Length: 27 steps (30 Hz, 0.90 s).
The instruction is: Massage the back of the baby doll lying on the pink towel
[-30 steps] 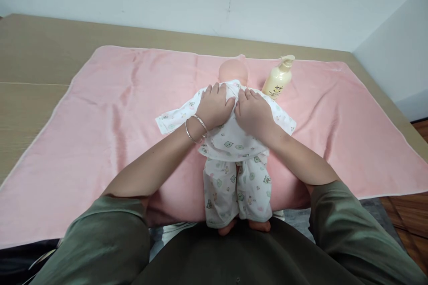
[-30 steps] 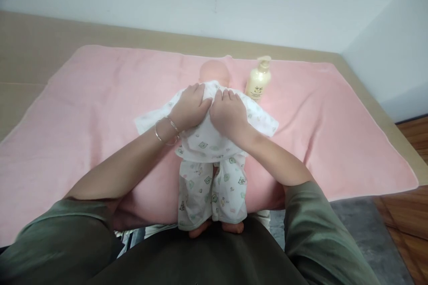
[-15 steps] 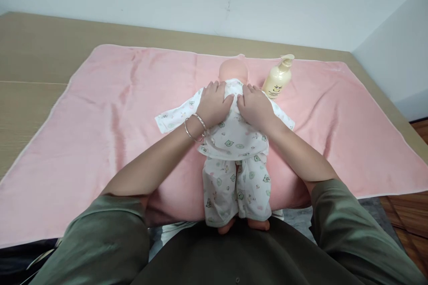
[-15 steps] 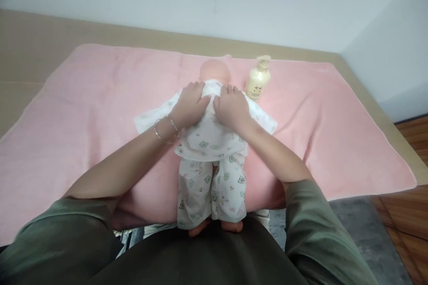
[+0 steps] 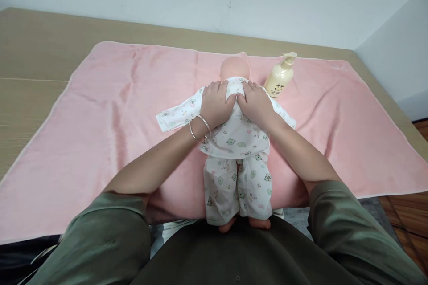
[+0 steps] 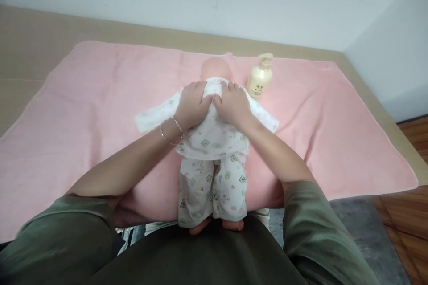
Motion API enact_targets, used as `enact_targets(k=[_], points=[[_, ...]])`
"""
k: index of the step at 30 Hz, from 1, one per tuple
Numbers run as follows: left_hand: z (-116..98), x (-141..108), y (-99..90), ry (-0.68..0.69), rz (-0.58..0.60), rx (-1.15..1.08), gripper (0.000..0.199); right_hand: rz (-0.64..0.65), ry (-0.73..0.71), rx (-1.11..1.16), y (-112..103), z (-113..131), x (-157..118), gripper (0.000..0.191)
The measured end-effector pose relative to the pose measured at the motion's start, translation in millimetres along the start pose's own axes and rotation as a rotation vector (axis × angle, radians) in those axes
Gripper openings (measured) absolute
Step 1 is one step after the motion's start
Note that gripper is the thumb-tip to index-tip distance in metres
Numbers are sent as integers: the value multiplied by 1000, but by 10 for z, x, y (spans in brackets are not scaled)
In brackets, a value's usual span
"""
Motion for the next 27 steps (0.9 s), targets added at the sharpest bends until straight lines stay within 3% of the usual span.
enact_targets(k=[10,13,19,27], points=[[-264,-177,-64,1,75,89,59,149,-137,46,-134,-78,100,57],[-208,-108,-88,-25,97,80,55,110,-110,-47,-140,-33,-1,61],[-84,1,-124,-81,134,52,54,134,-234,-138,-233,64,-303,61],[-445,-245,-155,-16,83,186,59,112,-90,-1,-232,-8,0,40]])
Point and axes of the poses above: each hand's wrist, its own x-axis towards the middle knuckle, its own y-axis out of the palm, z = x × y, the point moved 3 cm from there along x, towards the middle knuckle, and after that the axes turned 15 degrees about y, right-handed, at the moved point
